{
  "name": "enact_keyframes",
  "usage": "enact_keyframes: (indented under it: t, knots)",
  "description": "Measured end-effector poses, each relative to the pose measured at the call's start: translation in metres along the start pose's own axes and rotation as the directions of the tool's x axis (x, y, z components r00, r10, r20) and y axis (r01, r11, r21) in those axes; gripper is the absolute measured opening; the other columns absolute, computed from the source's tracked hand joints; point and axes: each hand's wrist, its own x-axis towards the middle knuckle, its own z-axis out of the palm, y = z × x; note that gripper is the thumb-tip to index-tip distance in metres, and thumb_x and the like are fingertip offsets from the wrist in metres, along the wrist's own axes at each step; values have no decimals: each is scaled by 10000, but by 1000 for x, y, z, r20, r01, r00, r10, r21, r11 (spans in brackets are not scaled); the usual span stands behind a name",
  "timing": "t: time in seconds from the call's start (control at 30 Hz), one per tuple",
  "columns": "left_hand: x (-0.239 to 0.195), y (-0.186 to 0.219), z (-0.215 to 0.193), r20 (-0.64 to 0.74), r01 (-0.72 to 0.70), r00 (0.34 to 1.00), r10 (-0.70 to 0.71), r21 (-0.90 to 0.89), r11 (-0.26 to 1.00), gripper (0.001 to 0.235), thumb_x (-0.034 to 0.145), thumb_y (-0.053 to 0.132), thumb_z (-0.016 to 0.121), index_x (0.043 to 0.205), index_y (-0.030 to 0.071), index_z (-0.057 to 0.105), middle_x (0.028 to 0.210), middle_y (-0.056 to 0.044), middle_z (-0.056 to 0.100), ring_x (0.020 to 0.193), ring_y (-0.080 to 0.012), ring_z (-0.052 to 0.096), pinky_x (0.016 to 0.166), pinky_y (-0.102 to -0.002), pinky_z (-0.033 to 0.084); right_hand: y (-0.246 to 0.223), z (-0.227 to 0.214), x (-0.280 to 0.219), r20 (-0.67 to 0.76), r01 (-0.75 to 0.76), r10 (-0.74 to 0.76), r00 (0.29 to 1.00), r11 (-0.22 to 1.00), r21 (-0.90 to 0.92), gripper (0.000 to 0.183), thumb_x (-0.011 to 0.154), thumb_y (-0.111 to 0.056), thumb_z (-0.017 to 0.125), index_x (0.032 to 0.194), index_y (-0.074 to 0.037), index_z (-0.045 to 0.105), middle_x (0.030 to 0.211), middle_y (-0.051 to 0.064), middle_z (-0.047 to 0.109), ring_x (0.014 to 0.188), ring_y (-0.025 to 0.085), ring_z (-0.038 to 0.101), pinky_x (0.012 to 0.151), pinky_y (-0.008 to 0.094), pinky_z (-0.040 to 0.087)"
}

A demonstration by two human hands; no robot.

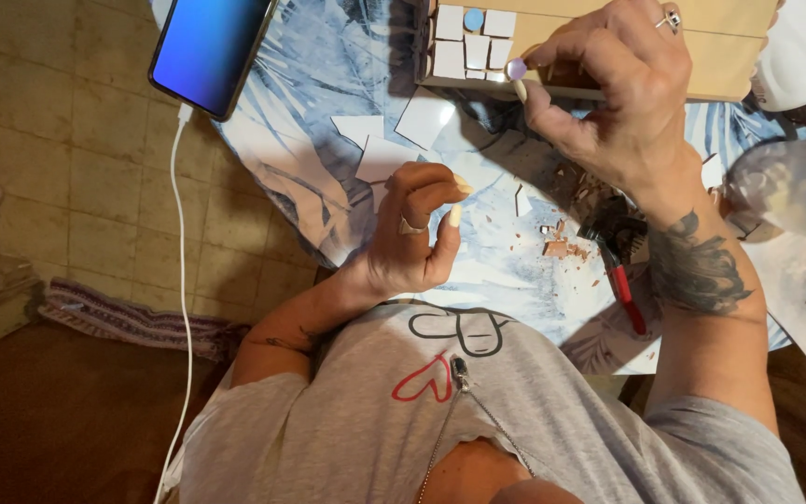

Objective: Nipping small white tiles into smaller pieces using tile nippers for a mosaic project.

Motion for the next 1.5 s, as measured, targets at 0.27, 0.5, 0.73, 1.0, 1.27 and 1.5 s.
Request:
enact_keyframes:
  t: [0.27, 0.5, 0.73, 1.0, 1.27, 1.5]
  knots:
    - [-2, 2, 1, -10, 38, 999, -39, -3, 999, 143, 862, 108, 383, 994, 51, 386, 971, -112, 411, 873, -228, 465, 775, -332, 425, 4, 1, -3, 6, -2, 2, 1000, 1000, -12, 186, 939, -87, 739, 917, 44, 609, 851, 148, 554, 756, 269, 475, 696, 368, 363]
    - [-2, 2, 0, 4, 46, 999, -46, -11, 999, 150, 866, 107, 379, 1007, 55, 384, 969, -116, 410, 864, -237, 462, 767, -342, 415, 5, 5, -3, -35, 12, -13, 999, 1000, -12, 184, 943, -97, 716, 882, 39, 607, 831, 144, 563, 726, 267, 464, 697, 368, 332]
    - [-1, 3, 0, -1, 53, 999, -53, -20, 998, 153, 867, 107, 384, 1011, 57, 389, 979, -107, 402, 871, -230, 468, 777, -334, 422, 5, 7, -3, -44, -10, 10, 999, 1000, -12, 169, 931, -61, 745, 869, 30, 617, 829, 139, 552, 730, 263, 458, 672, 361, 340]
    - [-1, 1, 1, -6, 25, 1000, -25, -11, 1000, 153, 858, 110, 381, 998, 48, 385, 972, -110, 404, 865, -232, 463, 762, -341, 418, 4, 7, -3, -53, -24, 23, 998, 1000, -14, 177, 932, -66, 742, 855, 22, 609, 817, 128, 554, 725, 254, 446, 679, 359, 339]
    - [-1, 1, 0, 9, 48, 999, -48, -17, 999, 156, 857, 107, 385, 1005, 55, 381, 974, -109, 403, 866, -231, 462, 770, -340, 420, 3, 6, -3, -52, -19, 19, 998, 1000, 0, 203, 922, -84, 756, 871, 34, 598, 825, 144, 545, 729, 266, 447, 681, 365, 341]
    - [10, 17, -3, 43, 165, 986, -159, -258, 952, 180, 877, 153, 361, 1022, 55, 402, 1013, -108, 444, 984, -239, 450, 891, -336, 387, -23, -13, -23, -135, 15, -38, 990, 985, -170, 500, 859, -289, 654, 1083, 114, 460, 965, 253, 443, 899, 357, 447, 745, 446, 425]
